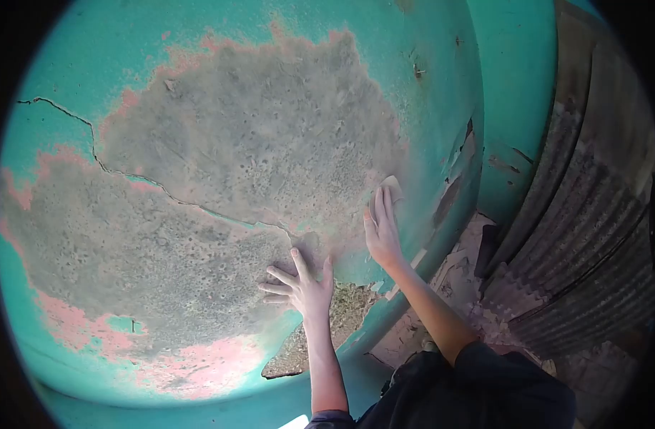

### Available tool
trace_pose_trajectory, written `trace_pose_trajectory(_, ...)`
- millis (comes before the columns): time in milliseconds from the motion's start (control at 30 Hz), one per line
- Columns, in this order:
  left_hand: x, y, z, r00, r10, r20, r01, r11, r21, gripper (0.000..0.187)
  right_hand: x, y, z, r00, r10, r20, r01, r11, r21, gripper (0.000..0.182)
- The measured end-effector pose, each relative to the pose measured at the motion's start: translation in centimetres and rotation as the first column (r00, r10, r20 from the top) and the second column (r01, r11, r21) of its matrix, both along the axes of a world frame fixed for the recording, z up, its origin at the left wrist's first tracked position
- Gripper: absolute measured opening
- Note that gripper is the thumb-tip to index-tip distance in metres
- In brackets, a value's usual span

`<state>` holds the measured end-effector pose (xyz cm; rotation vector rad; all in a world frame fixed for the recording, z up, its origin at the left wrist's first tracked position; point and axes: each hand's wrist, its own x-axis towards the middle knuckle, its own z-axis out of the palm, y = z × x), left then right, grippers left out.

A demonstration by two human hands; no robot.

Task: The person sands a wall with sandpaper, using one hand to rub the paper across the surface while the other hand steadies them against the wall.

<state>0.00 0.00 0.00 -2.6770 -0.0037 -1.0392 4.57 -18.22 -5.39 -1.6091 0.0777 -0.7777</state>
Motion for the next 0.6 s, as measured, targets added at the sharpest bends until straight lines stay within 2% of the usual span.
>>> trace_pose_trajectory(100, 0.3, -0.3, 0.0, 1.000, -0.015, 0.017, 0.015, 1.000, 0.001, 0.102, -2.8, 2.1, 0.3, 1.000, 0.017, 0.000, -0.017, 1.000, -0.020, 0.065)
trace_pose_trajectory(167, 0.1, -0.5, 0.2, 1.000, -0.009, -0.021, 0.008, 0.999, -0.034, 0.103, -5.5, 4.1, -0.1, 0.953, 0.122, -0.278, -0.200, 0.940, -0.275, 0.062)
trace_pose_trajectory(200, 0.0, -0.4, 0.1, 1.000, -0.008, -0.022, 0.007, 0.999, -0.031, 0.103, -5.2, 3.7, 0.0, 0.952, 0.123, -0.279, -0.201, 0.941, -0.272, 0.062)
trace_pose_trajectory(267, 0.2, -0.3, -0.1, 1.000, -0.025, 0.015, 0.025, 1.000, -0.009, 0.103, -3.4, 1.8, 0.5, 0.979, 0.007, -0.203, -0.064, 0.959, -0.277, 0.062)
trace_pose_trajectory(300, 0.3, -0.3, -0.1, 1.000, -0.020, 0.017, 0.020, 1.000, -0.010, 0.103, -2.1, 0.6, 0.7, 0.980, 0.012, -0.201, -0.068, 0.958, -0.279, 0.062)
trace_pose_trajectory(367, 0.2, -0.3, -0.2, 0.999, -0.025, 0.020, 0.025, 1.000, -0.012, 0.104, 0.0, -1.2, 1.2, 0.999, -0.010, -0.035, 0.007, 0.998, -0.068, 0.063)
trace_pose_trajectory(500, 0.3, -0.3, -0.3, 0.999, -0.029, 0.045, 0.029, 1.000, 0.001, 0.105, -3.1, 2.4, -0.3, 0.988, 0.098, -0.122, -0.114, 0.984, -0.134, 0.064)
trace_pose_trajectory(533, 0.3, -0.3, -0.3, 0.999, -0.034, 0.040, 0.034, 0.999, -0.013, 0.106, -4.5, 3.4, -0.5, 0.981, 0.117, -0.151, -0.150, 0.963, -0.225, 0.065)
trace_pose_trajectory(600, 0.4, -0.2, -0.4, 0.999, -0.036, 0.034, 0.037, 0.999, -0.023, 0.106, -3.9, 2.8, -1.0, 0.986, 0.088, -0.139, -0.120, 0.962, -0.246, 0.064)
